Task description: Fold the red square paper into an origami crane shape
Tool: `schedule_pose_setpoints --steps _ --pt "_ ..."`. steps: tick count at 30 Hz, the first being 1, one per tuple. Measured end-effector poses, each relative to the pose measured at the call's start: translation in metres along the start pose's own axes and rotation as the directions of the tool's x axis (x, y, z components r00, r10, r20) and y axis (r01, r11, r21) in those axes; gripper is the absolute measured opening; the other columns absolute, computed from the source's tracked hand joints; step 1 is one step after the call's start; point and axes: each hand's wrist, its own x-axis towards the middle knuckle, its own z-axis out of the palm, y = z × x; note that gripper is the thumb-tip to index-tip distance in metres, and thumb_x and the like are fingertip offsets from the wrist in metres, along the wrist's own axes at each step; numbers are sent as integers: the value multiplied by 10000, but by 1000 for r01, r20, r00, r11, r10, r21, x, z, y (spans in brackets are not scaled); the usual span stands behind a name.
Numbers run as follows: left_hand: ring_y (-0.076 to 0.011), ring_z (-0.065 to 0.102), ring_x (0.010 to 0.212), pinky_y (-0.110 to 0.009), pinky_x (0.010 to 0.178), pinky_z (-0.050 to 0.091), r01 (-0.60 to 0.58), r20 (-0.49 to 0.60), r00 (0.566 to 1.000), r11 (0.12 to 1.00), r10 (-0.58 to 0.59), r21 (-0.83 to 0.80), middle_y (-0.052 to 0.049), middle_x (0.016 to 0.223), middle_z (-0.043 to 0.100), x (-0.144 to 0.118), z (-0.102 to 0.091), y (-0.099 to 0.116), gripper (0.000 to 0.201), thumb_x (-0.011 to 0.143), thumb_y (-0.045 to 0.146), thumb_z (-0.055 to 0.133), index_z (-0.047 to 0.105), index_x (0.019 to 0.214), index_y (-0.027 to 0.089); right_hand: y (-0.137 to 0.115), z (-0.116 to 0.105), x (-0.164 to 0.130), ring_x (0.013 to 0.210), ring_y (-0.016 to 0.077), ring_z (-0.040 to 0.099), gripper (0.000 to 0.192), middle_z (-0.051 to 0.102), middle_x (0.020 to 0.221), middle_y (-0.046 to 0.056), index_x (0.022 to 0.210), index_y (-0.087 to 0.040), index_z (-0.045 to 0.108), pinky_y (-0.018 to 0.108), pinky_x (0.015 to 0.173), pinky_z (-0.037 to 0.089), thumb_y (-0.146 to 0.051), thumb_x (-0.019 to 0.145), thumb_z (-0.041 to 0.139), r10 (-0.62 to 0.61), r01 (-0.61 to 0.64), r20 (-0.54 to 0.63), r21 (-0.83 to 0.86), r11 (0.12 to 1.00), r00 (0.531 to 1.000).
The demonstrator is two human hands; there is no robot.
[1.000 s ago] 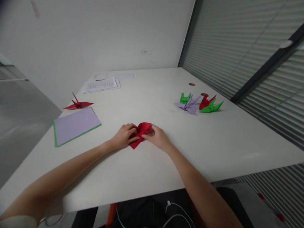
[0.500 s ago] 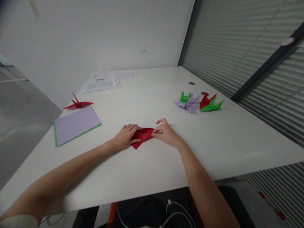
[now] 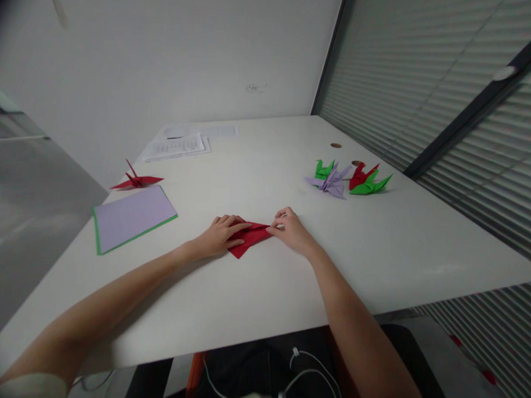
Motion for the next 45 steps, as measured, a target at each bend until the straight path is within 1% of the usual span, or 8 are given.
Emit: schedule_pose_setpoints --steps 3,7,13,17,25,30,38,45 --pt "-272 505 1098 -420 904 400 25 18 1000 1000 -25 -1 -92 1254 536 1 -2 2 495 930 447 524 426 1390 293 -2 -1 1 955 204 564 232 483 980 54 701 -218 706 421 951 472 -384 848 638 -62 62 -35 -15 998 997" --pt "-271 523 1089 -414 908 388 23 -38 999 999 -22 27 -99 1231 564 -1 -4 7 533 933 474 506 390 1402 249 -18 2 -2 1086 251 500 158 472 1088 81 895 -242 729 462 1002 428 -369 802 706 -205 189 -135 -121 974 969" --pt "-264 540 1098 -422 931 387 0 -80 997 1000 1 13 -115 1232 577 -3 -5 8 510 958 463 446 382 1407 232 -47 9 -11 1272 314 355 314 445 1278 69 1110 -380 697 545 1084 306 -292 808 710 -432 376 -53 -405 834 900" --pt "-265 548 1160 -441 985 375 -24 -90 996 999 22 -25 -134 1294 573 -2 -4 1 512 963 438 447 357 1413 210 -50 17 -12 1317 308 313 274 478 1313 24 1063 -407 698 586 1127 230 -252 838 674 -535 484 29 -468 739 844" --pt "-226 462 1314 -482 1111 309 -147 -79 987 985 141 -86 -147 1414 493 -2 2 -5 450 960 263 433 368 1402 207 -50 29 -5 1277 266 377 157 611 1186 3 936 -349 715 558 1167 168 -233 863 640 -480 466 89 -443 766 873" --pt "-229 350 1405 -520 1144 266 -131 -59 990 987 125 -98 -150 1478 423 -3 -1 0 434 975 304 408 385 1396 198 -54 32 -7 1283 272 387 198 640 1153 -18 899 -347 710 580 1164 113 -188 875 595 -511 489 75 -436 755 856" --pt "-224 344 1410 -526 1136 282 -99 -22 995 989 97 -111 -133 1488 416 -2 0 -1 468 963 308 435 370 1420 231 -51 39 -8 1277 276 412 222 597 1246 -17 982 -349 702 605 1159 93 -181 868 613 -519 490 43 -406 772 854" --pt "-225 388 1381 -503 1136 289 -82 -35 996 991 79 -102 -118 1479 434 -2 0 -1 462 976 336 407 371 1423 228 -53 39 -10 1272 305 393 153 566 1241 -13 875 -352 720 627 1150 77 -228 837 639 -527 473 -1 -442 762 850"
